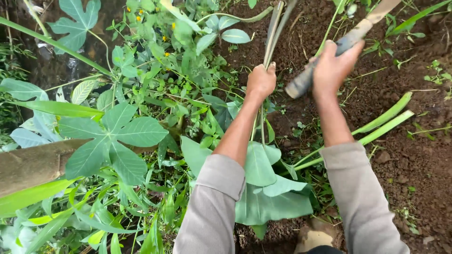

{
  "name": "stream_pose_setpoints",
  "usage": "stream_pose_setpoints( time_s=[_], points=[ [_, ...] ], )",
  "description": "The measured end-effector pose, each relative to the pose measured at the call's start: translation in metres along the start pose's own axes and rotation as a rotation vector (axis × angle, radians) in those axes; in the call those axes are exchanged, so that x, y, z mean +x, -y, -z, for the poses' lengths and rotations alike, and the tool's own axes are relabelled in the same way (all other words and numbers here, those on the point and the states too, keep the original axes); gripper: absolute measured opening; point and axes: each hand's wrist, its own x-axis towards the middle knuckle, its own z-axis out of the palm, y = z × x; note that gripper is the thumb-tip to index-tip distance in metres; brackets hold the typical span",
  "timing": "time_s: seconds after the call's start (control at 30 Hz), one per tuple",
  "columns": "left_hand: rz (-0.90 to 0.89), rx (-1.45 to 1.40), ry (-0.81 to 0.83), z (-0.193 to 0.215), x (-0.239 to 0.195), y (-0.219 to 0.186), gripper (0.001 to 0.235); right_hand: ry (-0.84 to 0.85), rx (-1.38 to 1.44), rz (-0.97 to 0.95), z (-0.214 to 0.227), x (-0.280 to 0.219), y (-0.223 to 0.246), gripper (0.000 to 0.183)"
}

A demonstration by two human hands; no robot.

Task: Using a sickle to cut weeds and clearing the cut vegetation by hand in a field.

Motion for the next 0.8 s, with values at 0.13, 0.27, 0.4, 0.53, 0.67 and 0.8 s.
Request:
stream_pose_setpoints(
  time_s=[0.13,0.27,0.4,0.53,0.67,0.8],
  points=[
    [-0.013,0.015,-0.032,0.005,-0.008,-0.012,0.045,0.561,-0.473,-0.117,0.011,-0.036,0.033,0.036],
    [-0.033,0.18,0.074,0.001,-0.071,-0.023,0.05,0.793,-0.679,-0.33,0.036,-0.056,0.013,0.059],
    [-0.032,0.181,0.1,-0.003,-0.094,0.007,0.044,0.714,-0.539,-0.535,0.1,-0.07,0.053,0.043],
    [-0.027,0.348,0.108,-0.008,-0.107,0.009,0.049,0.524,-0.684,-0.544,0.166,-0.079,0.1,0.037],
    [0.003,0.477,0.171,-0.049,-0.104,0.0,0.031,0.356,-0.777,-0.678,0.189,-0.091,0.17,0.04],
    [-0.33,0.554,-0.027,-0.086,-0.109,-0.015,0.029,0.209,-0.788,-0.478,0.223,-0.098,0.173,0.017]
  ],
)
